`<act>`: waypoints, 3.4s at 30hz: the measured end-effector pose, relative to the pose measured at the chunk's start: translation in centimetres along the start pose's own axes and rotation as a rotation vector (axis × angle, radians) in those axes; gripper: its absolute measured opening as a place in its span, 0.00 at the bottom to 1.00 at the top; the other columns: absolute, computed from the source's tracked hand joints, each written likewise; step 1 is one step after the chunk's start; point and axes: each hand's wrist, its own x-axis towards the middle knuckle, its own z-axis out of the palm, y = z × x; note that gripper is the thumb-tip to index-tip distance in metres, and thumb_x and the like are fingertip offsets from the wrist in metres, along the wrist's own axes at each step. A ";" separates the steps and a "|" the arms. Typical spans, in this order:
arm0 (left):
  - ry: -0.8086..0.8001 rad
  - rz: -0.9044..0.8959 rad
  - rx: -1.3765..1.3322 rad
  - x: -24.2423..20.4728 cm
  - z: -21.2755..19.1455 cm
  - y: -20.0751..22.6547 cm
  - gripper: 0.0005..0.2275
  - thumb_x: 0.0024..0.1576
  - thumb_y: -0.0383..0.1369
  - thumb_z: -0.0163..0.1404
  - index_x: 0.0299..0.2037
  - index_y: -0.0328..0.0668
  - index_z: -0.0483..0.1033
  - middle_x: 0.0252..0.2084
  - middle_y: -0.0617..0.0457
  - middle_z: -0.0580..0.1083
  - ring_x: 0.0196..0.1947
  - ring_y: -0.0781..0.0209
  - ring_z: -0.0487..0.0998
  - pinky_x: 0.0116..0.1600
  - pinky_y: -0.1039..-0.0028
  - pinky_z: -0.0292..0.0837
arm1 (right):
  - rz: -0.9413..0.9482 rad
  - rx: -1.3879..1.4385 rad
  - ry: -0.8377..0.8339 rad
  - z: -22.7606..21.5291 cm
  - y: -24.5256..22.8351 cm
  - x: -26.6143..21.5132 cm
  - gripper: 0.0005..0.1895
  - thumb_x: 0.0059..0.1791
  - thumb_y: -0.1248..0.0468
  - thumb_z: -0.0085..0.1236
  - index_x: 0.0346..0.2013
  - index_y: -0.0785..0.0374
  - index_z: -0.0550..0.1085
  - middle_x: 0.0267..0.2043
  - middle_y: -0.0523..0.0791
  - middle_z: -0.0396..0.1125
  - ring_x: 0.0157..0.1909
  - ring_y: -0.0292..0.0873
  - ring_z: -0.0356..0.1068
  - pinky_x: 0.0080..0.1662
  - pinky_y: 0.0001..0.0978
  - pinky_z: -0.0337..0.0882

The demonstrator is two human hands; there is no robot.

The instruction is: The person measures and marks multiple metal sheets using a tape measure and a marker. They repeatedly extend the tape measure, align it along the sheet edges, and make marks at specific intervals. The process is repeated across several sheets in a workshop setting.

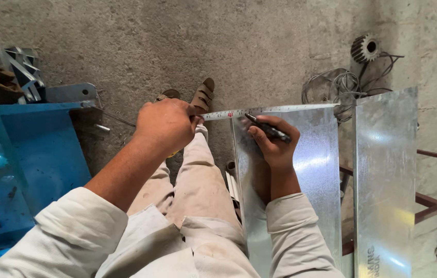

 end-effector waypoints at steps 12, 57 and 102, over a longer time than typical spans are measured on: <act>0.042 0.021 -0.029 -0.9 -1.8 -0.3 0.16 0.58 0.47 0.50 0.49 0.55 0.82 0.50 0.48 0.77 0.49 0.44 0.78 0.50 0.56 0.74 | -0.124 -0.028 0.062 -0.3 1.0 -1.0 0.09 0.50 0.68 0.66 0.42 0.69 0.77 0.35 0.46 0.73 0.34 0.33 0.71 0.38 0.23 0.71; -0.015 0.063 0.026 -0.2 -0.7 0.6 0.14 0.60 0.46 0.48 0.46 0.56 0.83 0.41 0.49 0.79 0.45 0.48 0.80 0.50 0.54 0.72 | 0.058 -0.174 0.046 0.9 -0.7 0.4 0.03 0.52 0.73 0.65 0.39 0.71 0.78 0.34 0.46 0.75 0.33 0.31 0.71 0.36 0.21 0.70; 0.081 0.100 0.027 -1.1 -0.3 0.7 0.12 0.58 0.45 0.51 0.39 0.51 0.84 0.38 0.49 0.79 0.43 0.47 0.80 0.45 0.54 0.72 | -0.059 0.123 0.177 0.6 0.1 -0.7 0.05 0.56 0.71 0.57 0.47 0.68 0.74 0.36 0.47 0.74 0.33 0.35 0.71 0.37 0.25 0.72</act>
